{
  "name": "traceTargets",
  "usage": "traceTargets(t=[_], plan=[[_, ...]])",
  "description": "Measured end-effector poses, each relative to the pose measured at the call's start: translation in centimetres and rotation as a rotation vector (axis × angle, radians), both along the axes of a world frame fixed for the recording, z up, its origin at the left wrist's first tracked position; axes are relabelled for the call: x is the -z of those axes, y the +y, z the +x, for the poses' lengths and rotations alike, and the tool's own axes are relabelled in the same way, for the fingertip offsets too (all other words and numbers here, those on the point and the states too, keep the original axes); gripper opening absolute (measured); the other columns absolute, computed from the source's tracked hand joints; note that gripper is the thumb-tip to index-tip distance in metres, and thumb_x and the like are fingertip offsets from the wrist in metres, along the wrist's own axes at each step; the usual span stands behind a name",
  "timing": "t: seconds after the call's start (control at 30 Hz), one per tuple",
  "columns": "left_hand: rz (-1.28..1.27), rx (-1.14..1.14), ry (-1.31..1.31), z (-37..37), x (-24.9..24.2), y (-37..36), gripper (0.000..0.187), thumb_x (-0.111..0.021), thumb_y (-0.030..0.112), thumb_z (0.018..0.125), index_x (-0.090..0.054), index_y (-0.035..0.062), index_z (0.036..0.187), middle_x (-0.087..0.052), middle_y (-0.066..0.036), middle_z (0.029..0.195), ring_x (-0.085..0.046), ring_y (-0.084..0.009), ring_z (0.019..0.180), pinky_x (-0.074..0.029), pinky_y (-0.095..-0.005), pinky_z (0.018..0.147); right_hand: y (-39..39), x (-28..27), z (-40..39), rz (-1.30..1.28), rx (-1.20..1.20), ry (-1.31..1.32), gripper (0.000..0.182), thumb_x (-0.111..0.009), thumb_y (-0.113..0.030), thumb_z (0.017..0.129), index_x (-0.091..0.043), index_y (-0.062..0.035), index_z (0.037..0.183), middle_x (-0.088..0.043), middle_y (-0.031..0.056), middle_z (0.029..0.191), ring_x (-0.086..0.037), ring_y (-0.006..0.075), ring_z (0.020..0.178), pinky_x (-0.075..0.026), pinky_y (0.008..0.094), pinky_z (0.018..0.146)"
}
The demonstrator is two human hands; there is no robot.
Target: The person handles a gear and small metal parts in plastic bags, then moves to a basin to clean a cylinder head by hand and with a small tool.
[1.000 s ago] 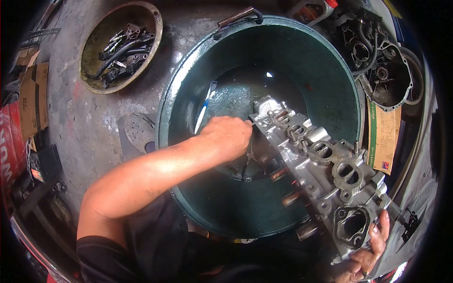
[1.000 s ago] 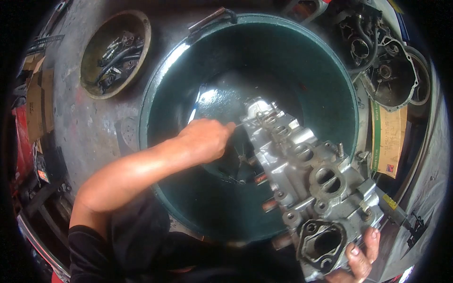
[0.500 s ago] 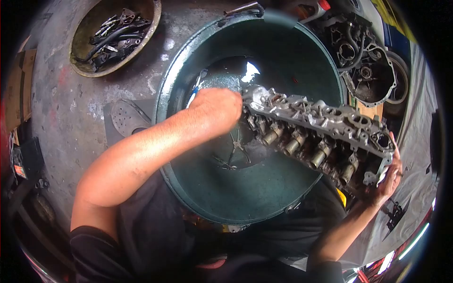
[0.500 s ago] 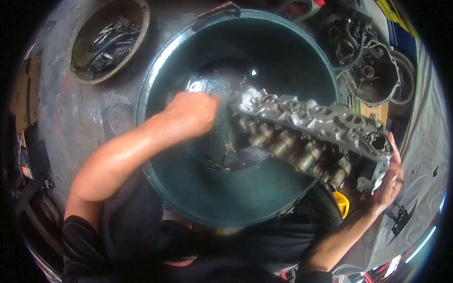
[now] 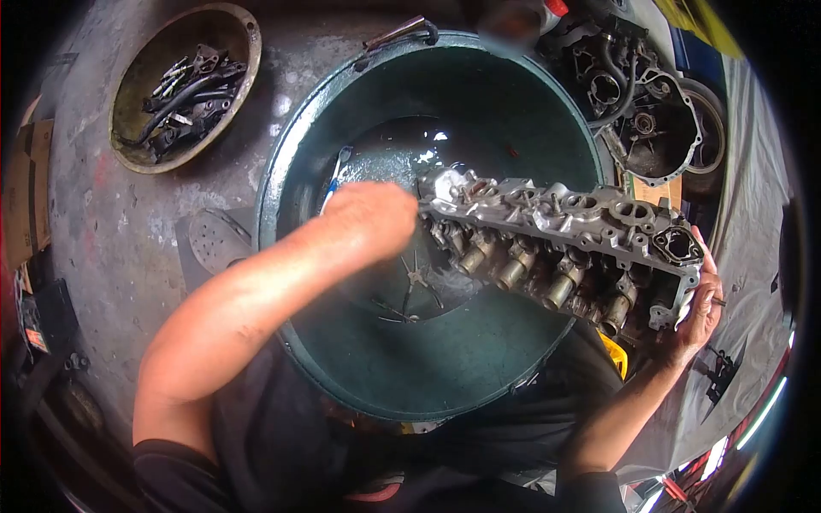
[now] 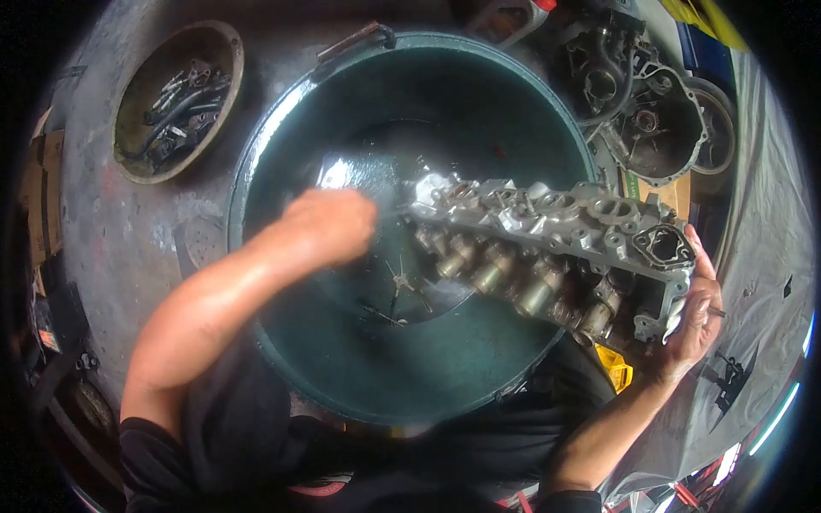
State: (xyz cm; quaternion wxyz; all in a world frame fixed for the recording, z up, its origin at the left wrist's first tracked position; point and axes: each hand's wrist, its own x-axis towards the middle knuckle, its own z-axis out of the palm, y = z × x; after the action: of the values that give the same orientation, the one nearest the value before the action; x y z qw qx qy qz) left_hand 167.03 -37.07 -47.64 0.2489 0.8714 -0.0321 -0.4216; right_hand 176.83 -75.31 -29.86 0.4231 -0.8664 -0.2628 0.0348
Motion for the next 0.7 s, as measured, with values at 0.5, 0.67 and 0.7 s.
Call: traceTargets(t=[0.5,0.67,0.7], plan=[[0.451,0.322,0.144,-2.0,11.8,-3.9,0.027,-0.072,0.009,0.078,-0.073,0.0062,0.105,-0.07,-0.01,0.113,-0.067,-0.0263,0.105,-0.057,-0.0415,0.079,3.9,0.3,1.8,-0.191,0.031,-0.097,0.036,-0.043,-0.032,0.102,-0.057,-0.0045,0.12,-0.054,0.011,0.138,-0.049,0.0202,0.124,-0.03,0.0348,0.11],[0.371,0.456,0.12,-5.0,15.2,-6.2,0.026,-0.059,0.015,0.088,-0.073,0.0054,0.108,-0.069,-0.012,0.115,-0.067,-0.0279,0.107,-0.057,-0.0452,0.081,3.2,1.1,0.9,-0.142,0.051,-0.139,0.029,-0.045,-0.032,0.102,-0.06,-0.0082,0.106,-0.058,0.009,0.134,-0.05,0.0183,0.122,-0.034,0.0314,0.107],[0.392,0.424,0.091,-4.8,13.5,-6.1,0.028,-0.058,0.015,0.089,-0.068,0.0033,0.113,-0.07,-0.013,0.112,-0.067,-0.0278,0.105,-0.057,-0.0432,0.08,3.9,1.4,0.3,-0.03,0.085,-0.095,0.029,-0.046,-0.033,0.102,-0.061,-0.0084,0.108,-0.06,0.0078,0.13,-0.053,0.0169,0.117,-0.039,0.0291,0.101]])
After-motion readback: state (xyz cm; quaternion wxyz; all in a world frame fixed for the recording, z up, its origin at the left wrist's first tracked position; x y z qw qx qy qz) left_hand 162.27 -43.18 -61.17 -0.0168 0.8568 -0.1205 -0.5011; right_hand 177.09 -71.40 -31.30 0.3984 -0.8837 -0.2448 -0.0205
